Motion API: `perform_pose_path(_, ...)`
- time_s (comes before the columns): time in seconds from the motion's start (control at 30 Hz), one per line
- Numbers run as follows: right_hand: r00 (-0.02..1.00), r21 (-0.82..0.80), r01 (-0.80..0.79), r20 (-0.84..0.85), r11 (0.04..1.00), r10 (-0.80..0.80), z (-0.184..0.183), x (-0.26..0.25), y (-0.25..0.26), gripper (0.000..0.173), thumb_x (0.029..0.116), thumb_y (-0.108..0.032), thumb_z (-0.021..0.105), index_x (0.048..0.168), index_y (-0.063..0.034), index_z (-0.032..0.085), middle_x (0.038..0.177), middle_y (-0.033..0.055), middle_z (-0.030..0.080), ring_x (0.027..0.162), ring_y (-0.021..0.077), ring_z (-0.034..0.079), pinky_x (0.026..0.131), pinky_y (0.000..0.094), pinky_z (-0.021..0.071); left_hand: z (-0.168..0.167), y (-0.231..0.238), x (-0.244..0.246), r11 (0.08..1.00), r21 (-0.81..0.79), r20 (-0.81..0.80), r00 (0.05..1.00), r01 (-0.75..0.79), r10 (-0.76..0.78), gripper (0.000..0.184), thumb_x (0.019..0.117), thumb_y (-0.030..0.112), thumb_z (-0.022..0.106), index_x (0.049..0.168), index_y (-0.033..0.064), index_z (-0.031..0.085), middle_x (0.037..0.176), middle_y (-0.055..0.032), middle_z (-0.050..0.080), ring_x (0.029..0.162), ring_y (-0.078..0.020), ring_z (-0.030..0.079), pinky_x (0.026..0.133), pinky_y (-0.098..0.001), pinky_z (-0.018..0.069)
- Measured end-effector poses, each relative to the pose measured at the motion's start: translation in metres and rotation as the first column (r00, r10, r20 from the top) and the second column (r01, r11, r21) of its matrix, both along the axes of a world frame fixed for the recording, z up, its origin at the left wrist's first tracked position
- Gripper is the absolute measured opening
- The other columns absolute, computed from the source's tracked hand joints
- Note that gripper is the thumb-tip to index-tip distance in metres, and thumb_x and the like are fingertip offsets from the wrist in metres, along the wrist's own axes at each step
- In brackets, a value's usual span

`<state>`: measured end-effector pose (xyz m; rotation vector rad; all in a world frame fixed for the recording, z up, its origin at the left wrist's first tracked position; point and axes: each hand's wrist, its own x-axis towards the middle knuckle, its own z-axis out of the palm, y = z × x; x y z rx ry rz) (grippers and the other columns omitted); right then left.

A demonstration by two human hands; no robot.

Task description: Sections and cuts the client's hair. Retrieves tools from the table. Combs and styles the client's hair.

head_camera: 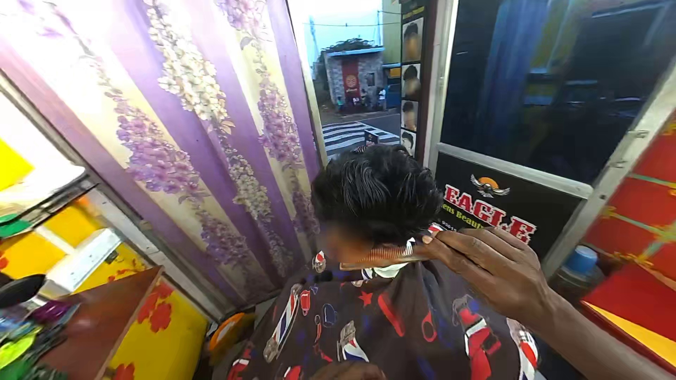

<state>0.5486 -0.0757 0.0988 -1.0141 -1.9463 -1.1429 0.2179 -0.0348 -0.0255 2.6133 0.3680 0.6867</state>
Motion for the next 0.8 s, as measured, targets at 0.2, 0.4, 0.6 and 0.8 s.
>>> perform_pose_path(0.2,0.991,0.008,-0.036,0.133,0.999,0.034,0.020,-0.001,0.022,0.026,0.1013,-0.006,0.053,0.120,-0.0085,0.071,0.107,0.0085,0.071,0.081,0.0198,0.064,0.067,0.0315,0.0504,0.038,0.009,0.038,0.995,0.089,-0.044,0.998,0.039,-0.036,0.025,0.1041,0.028,0.060,0.118,0.0121,0.074,0.121,-0.0059,0.073,0.110,-0.0196,0.070,0.095,-0.0388,0.0571)
perform_pose_path(0.4,0.975,0.015,0.005,0.221,1.000,-0.009,0.026,-0.010,0.032,0.027,0.1011,-0.005,0.052,0.120,-0.0062,0.071,0.105,0.0094,0.071,0.080,0.0214,0.064,0.065,0.0326,0.0496,0.039,0.032,0.053,0.977,0.173,-0.080,0.991,0.124,-0.112,0.029,0.1055,0.034,0.056,0.120,0.0133,0.072,0.121,-0.0046,0.071,0.111,-0.0181,0.069,0.095,-0.0376,0.0570)
perform_pose_path(0.6,0.968,0.035,0.085,0.233,0.996,-0.091,0.035,-0.018,0.042,0.029,0.0993,-0.004,0.053,0.121,-0.0057,0.071,0.106,0.0101,0.071,0.082,0.0238,0.065,0.066,0.0346,0.0507,0.046,0.050,0.055,0.957,0.197,-0.058,0.977,0.212,-0.205,0.036,0.1054,0.039,0.055,0.121,0.0105,0.071,0.125,-0.0067,0.069,0.115,-0.0196,0.067,0.098,-0.0382,0.0555)
perform_pose_path(0.8,0.976,0.064,0.141,0.159,0.988,-0.149,0.058,-0.014,0.059,0.031,0.0972,0.001,0.053,0.121,-0.0060,0.073,0.103,0.0115,0.072,0.084,0.0270,0.067,0.069,0.0378,0.0526,0.109,0.079,0.073,0.847,0.456,0.130,0.922,0.272,-0.366,0.057,0.1087,0.050,0.037,0.134,0.0068,0.063,0.141,-0.0108,0.062,0.140,-0.0261,0.051,0.119,-0.0432,0.0401)
